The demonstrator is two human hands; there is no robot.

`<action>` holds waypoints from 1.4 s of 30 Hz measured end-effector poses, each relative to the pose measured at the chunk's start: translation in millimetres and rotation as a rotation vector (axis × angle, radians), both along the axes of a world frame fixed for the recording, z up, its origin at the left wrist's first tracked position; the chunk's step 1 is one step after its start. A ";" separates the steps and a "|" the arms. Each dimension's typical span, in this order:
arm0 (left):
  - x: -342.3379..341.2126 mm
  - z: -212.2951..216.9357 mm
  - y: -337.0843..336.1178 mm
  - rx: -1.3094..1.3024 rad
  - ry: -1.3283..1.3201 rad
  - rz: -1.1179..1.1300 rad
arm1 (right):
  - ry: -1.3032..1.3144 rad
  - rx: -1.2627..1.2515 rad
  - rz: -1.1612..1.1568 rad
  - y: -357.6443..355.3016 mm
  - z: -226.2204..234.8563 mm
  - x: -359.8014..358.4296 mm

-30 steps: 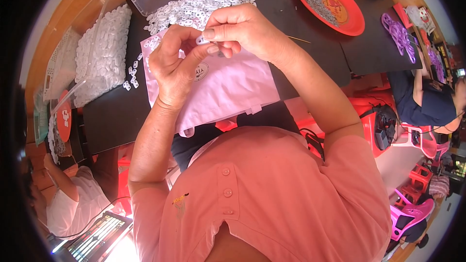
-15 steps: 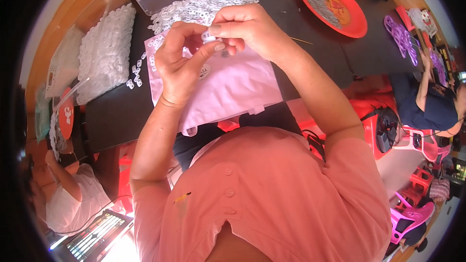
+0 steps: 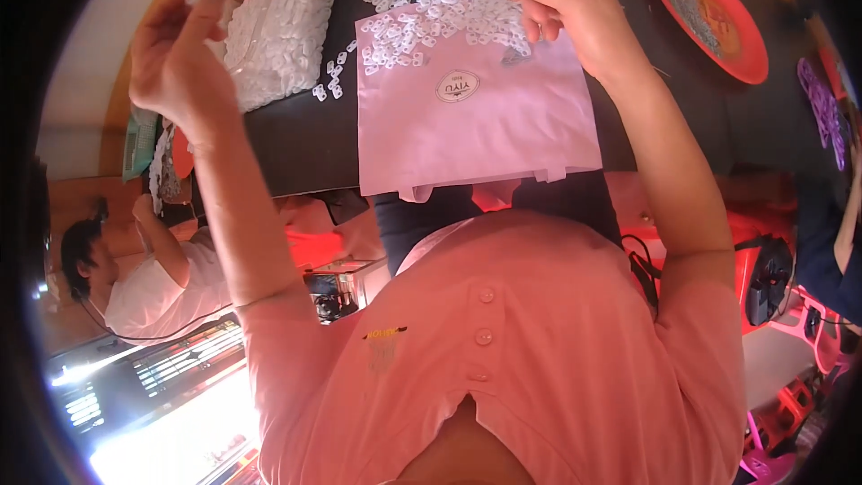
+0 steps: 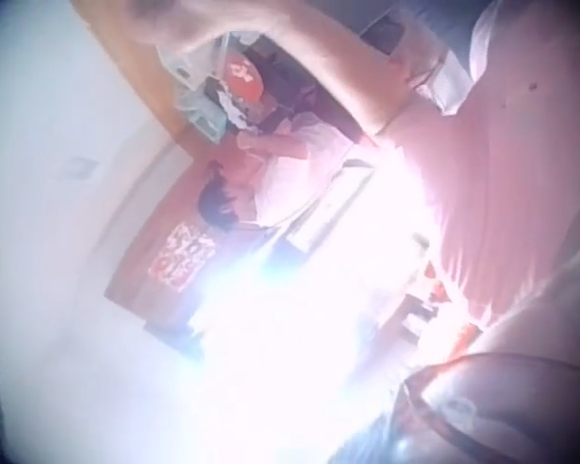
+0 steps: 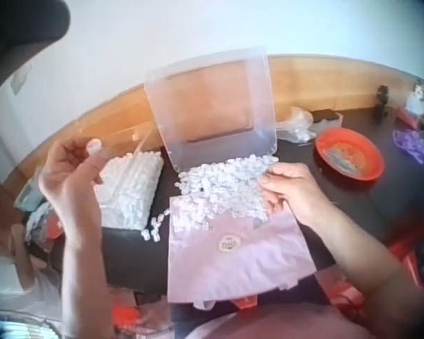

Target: Attaching small white plastic clips onto a strip of white lace trim for clothing accessories.

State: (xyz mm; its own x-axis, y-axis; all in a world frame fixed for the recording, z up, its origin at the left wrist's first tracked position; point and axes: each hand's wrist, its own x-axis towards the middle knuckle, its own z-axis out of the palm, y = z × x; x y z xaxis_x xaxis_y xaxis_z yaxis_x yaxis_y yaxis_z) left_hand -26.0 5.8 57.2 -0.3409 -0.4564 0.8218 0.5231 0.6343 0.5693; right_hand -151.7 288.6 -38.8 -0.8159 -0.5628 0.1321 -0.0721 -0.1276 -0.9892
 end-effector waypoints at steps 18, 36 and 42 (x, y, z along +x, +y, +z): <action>-10.3 -129.7 50.9 -0.814 -0.627 -0.115 | -0.001 0.060 -0.032 -7.5 -1.1 9.0; -42.4 -135.3 98.3 -0.990 -0.543 -0.275 | 0.146 -0.002 0.040 -7.5 -13.5 4.1; -44.5 -129.5 89.5 -0.357 -0.677 -0.462 | 0.731 0.004 -0.193 -16.0 -18.6 6.9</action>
State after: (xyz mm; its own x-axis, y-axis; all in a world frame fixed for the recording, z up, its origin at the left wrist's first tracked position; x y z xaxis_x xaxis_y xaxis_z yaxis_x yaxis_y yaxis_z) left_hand -70.5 95.2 -72.3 -0.8912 0.0917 0.4443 0.3940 0.6420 0.6577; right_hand -144.8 272.6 -57.4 -0.6054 -0.4204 0.6758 -0.7307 -0.0432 -0.6814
